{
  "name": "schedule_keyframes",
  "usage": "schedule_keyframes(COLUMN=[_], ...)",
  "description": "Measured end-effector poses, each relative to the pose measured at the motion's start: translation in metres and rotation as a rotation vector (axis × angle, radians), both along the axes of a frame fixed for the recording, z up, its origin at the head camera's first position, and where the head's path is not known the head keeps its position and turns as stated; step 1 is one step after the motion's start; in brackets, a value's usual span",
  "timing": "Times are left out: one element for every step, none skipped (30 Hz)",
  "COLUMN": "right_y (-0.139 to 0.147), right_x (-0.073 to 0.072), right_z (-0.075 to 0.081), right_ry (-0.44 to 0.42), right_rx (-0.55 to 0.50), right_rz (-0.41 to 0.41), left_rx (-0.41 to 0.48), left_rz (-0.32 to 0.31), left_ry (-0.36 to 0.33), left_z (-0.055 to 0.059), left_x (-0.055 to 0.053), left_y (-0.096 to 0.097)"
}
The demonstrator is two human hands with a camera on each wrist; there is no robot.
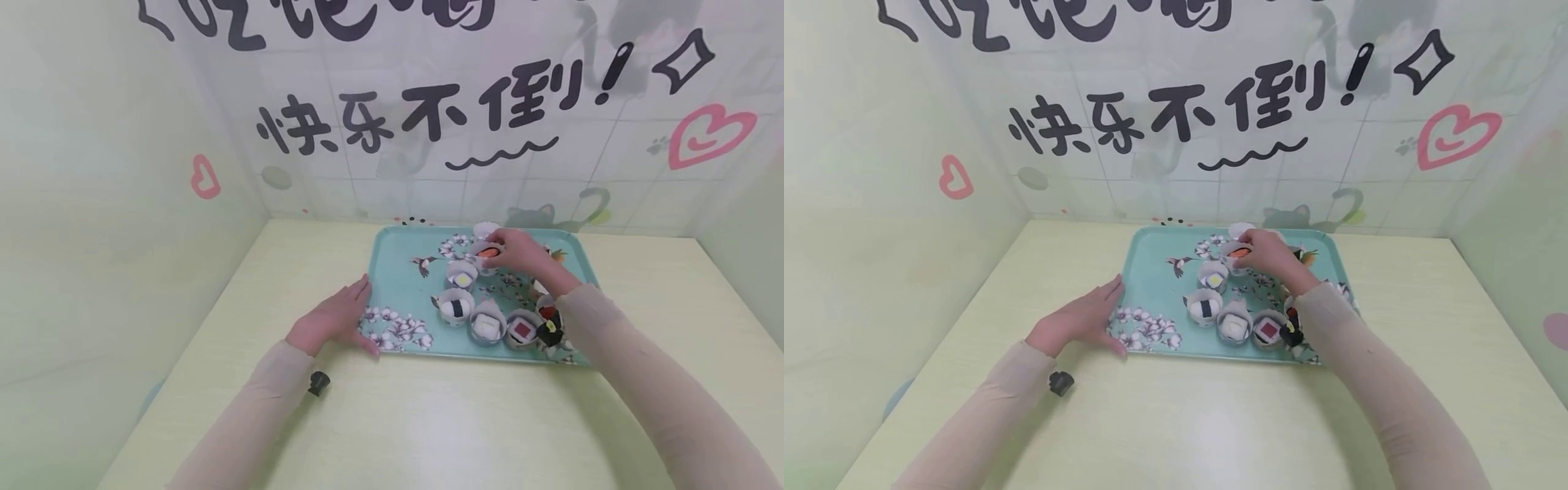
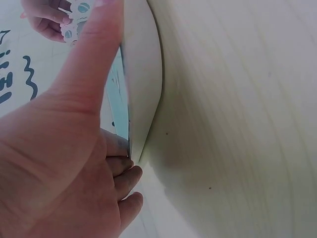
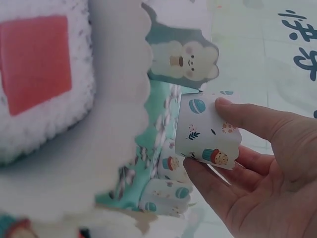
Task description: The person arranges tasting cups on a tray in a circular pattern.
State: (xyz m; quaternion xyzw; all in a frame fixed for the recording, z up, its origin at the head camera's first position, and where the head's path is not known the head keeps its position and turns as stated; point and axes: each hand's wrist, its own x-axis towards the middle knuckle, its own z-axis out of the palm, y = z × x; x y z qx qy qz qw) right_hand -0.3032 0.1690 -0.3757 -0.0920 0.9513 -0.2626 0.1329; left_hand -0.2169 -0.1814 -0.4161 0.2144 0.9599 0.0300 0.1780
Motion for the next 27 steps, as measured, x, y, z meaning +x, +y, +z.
schedule_keyframes(right_y=[0.000, 0.001, 0.002, 0.002, 0.002, 0.003, 0.002, 0.002, 0.001, 0.001, 0.000, -0.001, -0.002, -0.003, -0.005, -0.006, -0.007, -0.009, -0.010, -0.012, -0.014, -0.016, -0.017, -0.019, -0.020, -0.021, -0.021], right_x=[-0.001, -0.002, -0.003, -0.004, -0.005, -0.007, -0.008, -0.010, -0.012, -0.013, -0.014, -0.015, -0.016, -0.017, -0.018, -0.019, -0.019, -0.019, -0.020, -0.020, -0.021, -0.021, -0.020, -0.021, -0.021, -0.022, -0.022], right_z=[0.001, 0.002, 0.003, 0.005, 0.006, 0.007, 0.008, 0.009, 0.009, 0.009, 0.008, 0.007, 0.005, 0.003, 0.002, 0.000, -0.002, -0.003, -0.003, -0.004, -0.003, -0.003, -0.003, -0.002, -0.001, -0.001, 0.000], right_ry=[-0.002, -0.001, -0.001, -0.001, 0.005, 0.009, 0.010, 0.009, 0.005, -0.002, -0.009, -0.015, -0.024, -0.029, -0.036, -0.044, -0.049, -0.057, -0.064, -0.065, -0.070, -0.076, -0.078, -0.080, -0.082, -0.088, -0.094], right_rx=[-0.005, -0.010, -0.016, -0.023, -0.025, -0.023, -0.020, -0.014, -0.008, -0.003, 0.002, 0.011, 0.015, 0.019, 0.022, 0.022, 0.020, 0.018, 0.016, 0.018, 0.017, 0.015, 0.016, 0.022, 0.023, 0.020, 0.017], right_rz=[-0.002, -0.004, -0.008, -0.014, -0.017, -0.021, -0.024, -0.023, -0.026, -0.027, -0.026, -0.022, -0.018, -0.012, -0.010, -0.009, -0.006, -0.007, -0.009, -0.007, -0.012, -0.017, -0.016, -0.017, -0.018, -0.022, -0.029], left_rx=[-0.001, -0.002, -0.005, -0.005, -0.005, -0.008, -0.006, -0.007, -0.005, -0.002, -0.002, 0.004, 0.008, 0.005, 0.012, 0.013, 0.016, 0.018, 0.017, 0.016, 0.021, 0.020, 0.020, 0.018, 0.018, 0.015, 0.014], left_rz=[-0.003, -0.002, 0.000, 0.002, 0.005, 0.007, 0.010, 0.013, 0.012, 0.010, 0.008, 0.005, 0.003, 0.000, -0.004, -0.003, -0.003, -0.002, 0.001, 0.001, 0.004, 0.007, 0.009, 0.009, 0.008, 0.004, 0.003], left_ry=[0.002, 0.001, 0.001, 0.002, 0.002, 0.002, 0.001, -0.001, 0.001, 0.002, 0.003, 0.006, 0.007, 0.007, 0.010, 0.009, 0.008, 0.007, 0.006, 0.009, 0.011, 0.012, 0.013, 0.015, 0.016, 0.019, 0.020], left_z=[-0.001, -0.001, -0.001, -0.001, -0.001, -0.001, -0.001, -0.001, -0.001, -0.001, -0.001, -0.002, -0.002, -0.003, -0.003, -0.003, -0.003, -0.004, -0.004, -0.004, -0.004, -0.004, -0.004, -0.004, -0.004, -0.004, -0.004], left_x=[0.000, 0.000, 0.000, 0.000, 0.000, 0.000, 0.000, 0.000, 0.000, -0.001, -0.001, -0.001, -0.001, -0.001, -0.001, -0.001, -0.001, -0.001, 0.000, 0.000, 0.000, 0.000, 0.000, 0.000, 0.000, -0.001, -0.001], left_y=[0.000, 0.000, 0.000, 0.000, 0.000, 0.000, -0.001, -0.001, -0.001, -0.001, 0.000, 0.000, 0.000, 0.000, 0.000, 0.000, 0.000, 0.000, 0.000, 0.000, 0.000, 0.000, 0.000, 0.000, 0.000, -0.001, -0.001])
